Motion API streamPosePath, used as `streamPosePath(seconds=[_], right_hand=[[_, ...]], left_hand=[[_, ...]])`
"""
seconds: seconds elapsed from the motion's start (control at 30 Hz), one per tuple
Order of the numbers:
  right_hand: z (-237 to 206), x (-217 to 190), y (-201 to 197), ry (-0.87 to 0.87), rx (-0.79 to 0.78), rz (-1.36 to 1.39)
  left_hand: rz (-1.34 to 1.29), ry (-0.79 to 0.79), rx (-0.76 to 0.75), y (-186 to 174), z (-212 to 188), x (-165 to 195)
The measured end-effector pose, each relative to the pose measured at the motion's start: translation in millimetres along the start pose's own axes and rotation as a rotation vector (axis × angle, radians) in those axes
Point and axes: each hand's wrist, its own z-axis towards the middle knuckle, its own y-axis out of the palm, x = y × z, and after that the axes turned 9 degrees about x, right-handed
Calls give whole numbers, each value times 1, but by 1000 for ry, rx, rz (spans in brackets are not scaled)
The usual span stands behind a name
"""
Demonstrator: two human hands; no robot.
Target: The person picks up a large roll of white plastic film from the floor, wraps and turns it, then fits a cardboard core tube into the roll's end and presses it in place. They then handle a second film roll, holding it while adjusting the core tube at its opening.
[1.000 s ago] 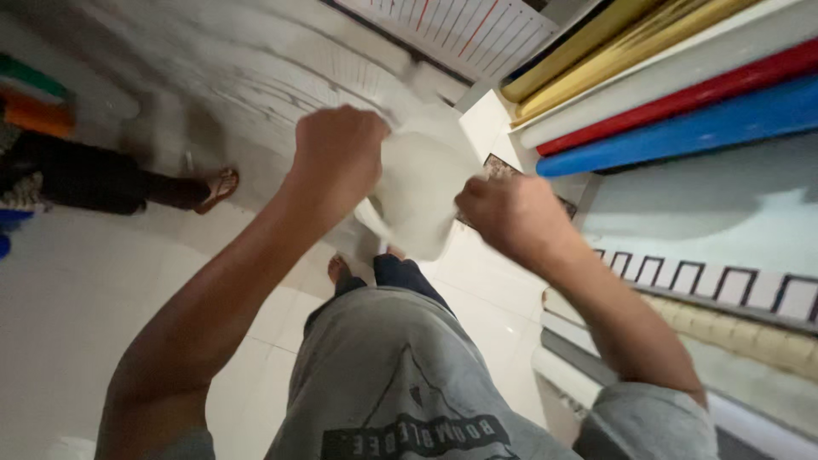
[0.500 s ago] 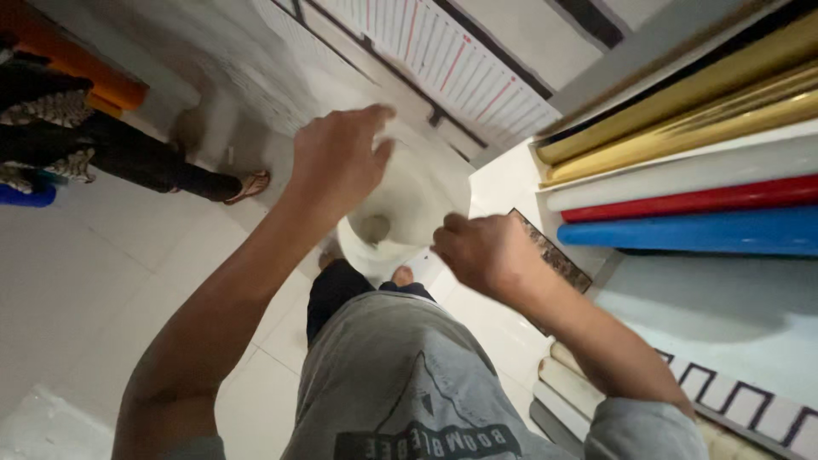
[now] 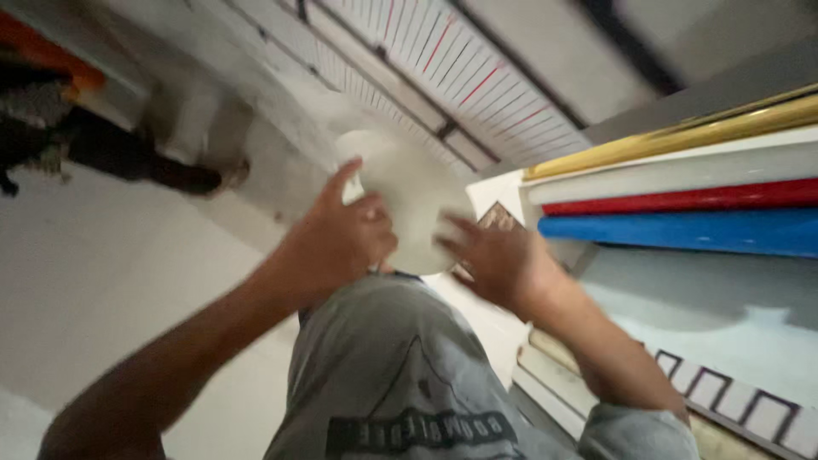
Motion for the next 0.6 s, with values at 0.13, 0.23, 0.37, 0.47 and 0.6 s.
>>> streamPosePath(seconds=[0.13, 0.23, 0.37, 0.47, 0.6], right_hand=[[12, 1, -17, 289, -294, -119], [8, -15, -25, 326, -395, -123], [8, -32, -28, 37, -100, 158], [40, -43, -16, -215, -361, 362], [103, -20, -14, -187, -489, 31]], left_hand=[[-107, 11, 298, 12, -11, -9], [-187, -187, 447, 25, -17, -13], [-777, -606, 783, 54, -20, -17], [-1448, -666, 848, 80, -18, -22], [-1432, -555, 984, 104, -23, -38]])
